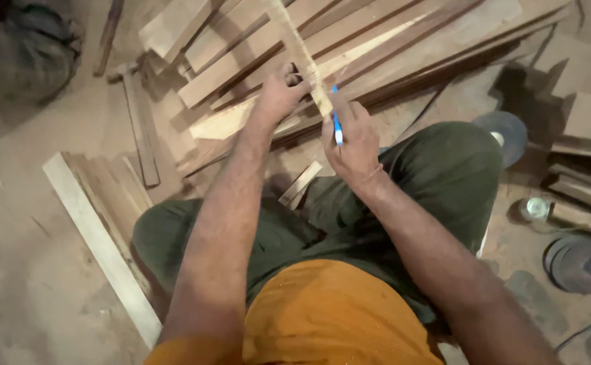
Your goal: The person sits on the floor of a woodworking shop and sorts through a pile of wooden strips. They pick up individual strips, hold them against a stack, and mark them with a blue marker, setting marked pieces aside.
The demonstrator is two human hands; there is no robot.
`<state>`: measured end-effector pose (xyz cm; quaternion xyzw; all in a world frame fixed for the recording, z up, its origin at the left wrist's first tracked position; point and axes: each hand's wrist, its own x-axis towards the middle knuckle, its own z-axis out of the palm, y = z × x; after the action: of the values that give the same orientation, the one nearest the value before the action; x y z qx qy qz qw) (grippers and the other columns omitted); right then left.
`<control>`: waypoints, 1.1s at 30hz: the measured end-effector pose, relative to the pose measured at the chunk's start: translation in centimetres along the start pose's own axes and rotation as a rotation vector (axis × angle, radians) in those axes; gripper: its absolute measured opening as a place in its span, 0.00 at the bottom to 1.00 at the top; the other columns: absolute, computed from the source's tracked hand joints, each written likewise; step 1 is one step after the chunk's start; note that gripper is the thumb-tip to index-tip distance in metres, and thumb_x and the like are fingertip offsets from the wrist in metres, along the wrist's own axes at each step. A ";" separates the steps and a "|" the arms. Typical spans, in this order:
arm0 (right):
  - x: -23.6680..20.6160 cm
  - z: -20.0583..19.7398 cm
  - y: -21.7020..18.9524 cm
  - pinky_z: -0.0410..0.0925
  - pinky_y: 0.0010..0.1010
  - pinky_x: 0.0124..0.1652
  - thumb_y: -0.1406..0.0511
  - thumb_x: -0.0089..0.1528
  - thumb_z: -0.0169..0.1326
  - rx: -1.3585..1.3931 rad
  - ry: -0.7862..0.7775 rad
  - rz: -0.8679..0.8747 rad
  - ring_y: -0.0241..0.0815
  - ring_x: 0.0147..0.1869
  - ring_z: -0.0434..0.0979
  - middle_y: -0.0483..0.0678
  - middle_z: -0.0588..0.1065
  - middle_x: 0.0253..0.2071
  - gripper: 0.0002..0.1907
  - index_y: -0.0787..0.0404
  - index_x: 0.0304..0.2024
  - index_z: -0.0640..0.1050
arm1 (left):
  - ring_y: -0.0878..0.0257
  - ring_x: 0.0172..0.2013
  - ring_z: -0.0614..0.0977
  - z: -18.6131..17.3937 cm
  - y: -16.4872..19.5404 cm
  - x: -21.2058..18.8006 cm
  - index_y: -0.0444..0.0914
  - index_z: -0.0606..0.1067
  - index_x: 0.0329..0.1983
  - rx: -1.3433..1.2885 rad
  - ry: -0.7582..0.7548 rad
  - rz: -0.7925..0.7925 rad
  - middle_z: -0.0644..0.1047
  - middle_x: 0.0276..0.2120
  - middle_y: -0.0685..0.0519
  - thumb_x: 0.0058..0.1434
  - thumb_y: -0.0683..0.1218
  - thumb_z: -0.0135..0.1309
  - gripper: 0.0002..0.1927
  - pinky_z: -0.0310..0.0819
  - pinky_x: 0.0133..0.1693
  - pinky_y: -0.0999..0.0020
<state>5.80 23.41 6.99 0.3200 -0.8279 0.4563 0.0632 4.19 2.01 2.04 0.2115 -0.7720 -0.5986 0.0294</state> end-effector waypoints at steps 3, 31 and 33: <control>-0.4 0.3 -1.0 0.71 0.46 0.42 0.66 0.62 0.59 -0.057 -0.069 -0.111 0.56 0.45 0.77 0.55 0.76 0.42 0.18 0.61 0.55 0.78 | 0.65 0.36 0.84 0.1 -0.3 0.3 0.29 0.73 0.50 -0.097 -0.018 0.036 0.83 0.37 0.48 0.58 0.44 0.64 0.20 0.81 0.39 0.68; 0.4 1.2 -0.8 0.69 0.45 0.43 0.65 0.61 0.58 -0.199 -0.164 -0.088 0.53 0.46 0.76 0.52 0.76 0.42 0.16 0.60 0.52 0.79 | 0.69 0.35 0.81 0.2 -1.4 0.7 0.29 0.74 0.52 -0.081 -0.015 -0.037 0.83 0.36 0.50 0.60 0.42 0.64 0.20 0.77 0.38 0.72; 0.5 1.4 -0.7 0.68 0.45 0.43 0.64 0.61 0.58 -0.208 -0.154 -0.104 0.53 0.46 0.76 0.52 0.76 0.42 0.17 0.61 0.52 0.79 | 0.67 0.36 0.82 0.2 -0.7 0.4 0.29 0.74 0.52 -0.087 -0.019 -0.039 0.83 0.37 0.50 0.60 0.43 0.64 0.20 0.78 0.39 0.71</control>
<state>6.09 21.82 6.93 0.3881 -0.8554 0.3385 0.0558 3.97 1.93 1.25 0.2193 -0.7412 -0.6342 0.0199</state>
